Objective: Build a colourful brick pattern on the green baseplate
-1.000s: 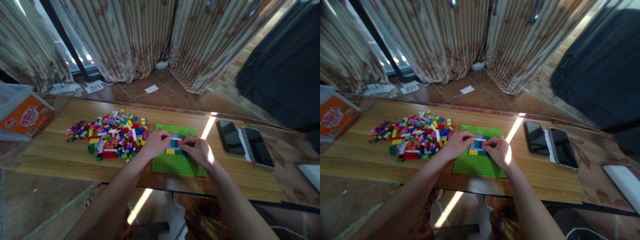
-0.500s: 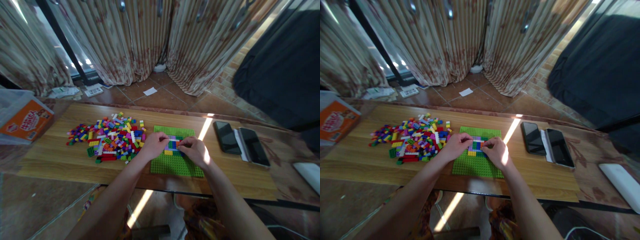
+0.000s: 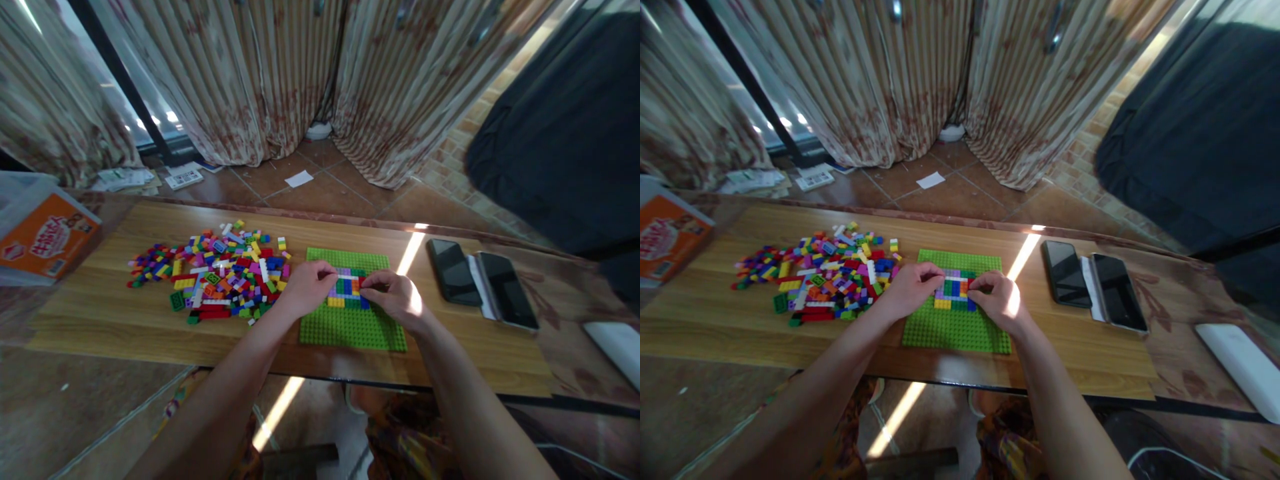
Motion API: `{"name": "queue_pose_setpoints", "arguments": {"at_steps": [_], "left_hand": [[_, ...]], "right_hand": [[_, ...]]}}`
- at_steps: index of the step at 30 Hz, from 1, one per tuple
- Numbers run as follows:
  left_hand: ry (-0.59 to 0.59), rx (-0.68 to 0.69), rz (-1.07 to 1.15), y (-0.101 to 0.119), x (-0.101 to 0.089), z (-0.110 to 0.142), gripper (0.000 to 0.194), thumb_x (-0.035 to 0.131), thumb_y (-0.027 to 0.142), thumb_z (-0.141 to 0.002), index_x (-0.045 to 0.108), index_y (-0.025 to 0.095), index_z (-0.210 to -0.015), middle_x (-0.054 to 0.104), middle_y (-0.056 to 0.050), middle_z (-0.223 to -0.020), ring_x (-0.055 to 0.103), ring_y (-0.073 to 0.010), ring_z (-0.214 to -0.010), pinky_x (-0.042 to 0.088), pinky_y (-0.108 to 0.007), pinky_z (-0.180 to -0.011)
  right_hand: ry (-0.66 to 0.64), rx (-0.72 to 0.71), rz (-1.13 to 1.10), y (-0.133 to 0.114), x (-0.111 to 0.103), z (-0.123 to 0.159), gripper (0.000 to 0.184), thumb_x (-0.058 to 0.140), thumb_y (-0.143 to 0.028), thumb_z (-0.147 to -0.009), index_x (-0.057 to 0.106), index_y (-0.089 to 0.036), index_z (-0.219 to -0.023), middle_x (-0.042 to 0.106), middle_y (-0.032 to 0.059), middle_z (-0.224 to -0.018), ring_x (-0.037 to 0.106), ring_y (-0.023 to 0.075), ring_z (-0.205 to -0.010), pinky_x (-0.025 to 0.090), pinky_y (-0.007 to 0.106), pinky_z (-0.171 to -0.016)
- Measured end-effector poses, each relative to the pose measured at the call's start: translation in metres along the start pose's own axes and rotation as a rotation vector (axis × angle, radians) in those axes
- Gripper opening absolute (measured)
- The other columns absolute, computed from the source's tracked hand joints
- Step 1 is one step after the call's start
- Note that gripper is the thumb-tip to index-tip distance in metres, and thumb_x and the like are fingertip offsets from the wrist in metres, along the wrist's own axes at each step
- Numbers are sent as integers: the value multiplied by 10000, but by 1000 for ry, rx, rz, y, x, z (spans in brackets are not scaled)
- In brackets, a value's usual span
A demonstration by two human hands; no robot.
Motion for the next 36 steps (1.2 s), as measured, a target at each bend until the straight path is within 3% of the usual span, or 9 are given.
{"name": "queue_pose_setpoints", "arguments": {"at_steps": [18,29,36], "left_hand": [[9,3,-17,2,0,1,170,542,185,-818,708,148,-819,732,-46,-805,653,-158,-737,504,-252,-658],[1,13,-27,0,-1,1,166,546,205,-814,703,152,-807,726,-36,-784,646,-154,-710,493,-244,-633],[-5,0,-29,0,0,1,167,552,205,-815,710,152,-827,730,-40,-801,647,-155,-722,496,-247,-653]], "right_hand": [[20,11,3,-2,2,0,113,697,-313,-652,720,-202,-655,670,30,-828,614,171,-765,487,308,-710],[-26,22,-41,2,-1,-2,219,680,-420,-689,718,-205,-683,686,29,-790,617,170,-735,488,297,-676],[49,-4,155,-4,5,0,250,711,-457,-673,707,-207,-658,654,21,-787,592,156,-690,467,294,-643]]}}
Point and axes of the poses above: each hand's wrist, its own z-axis away from the middle knuckle, its own x-axis out of the palm, y = z × x, the point moved 4 cm from there along -z, towards the middle knuckle
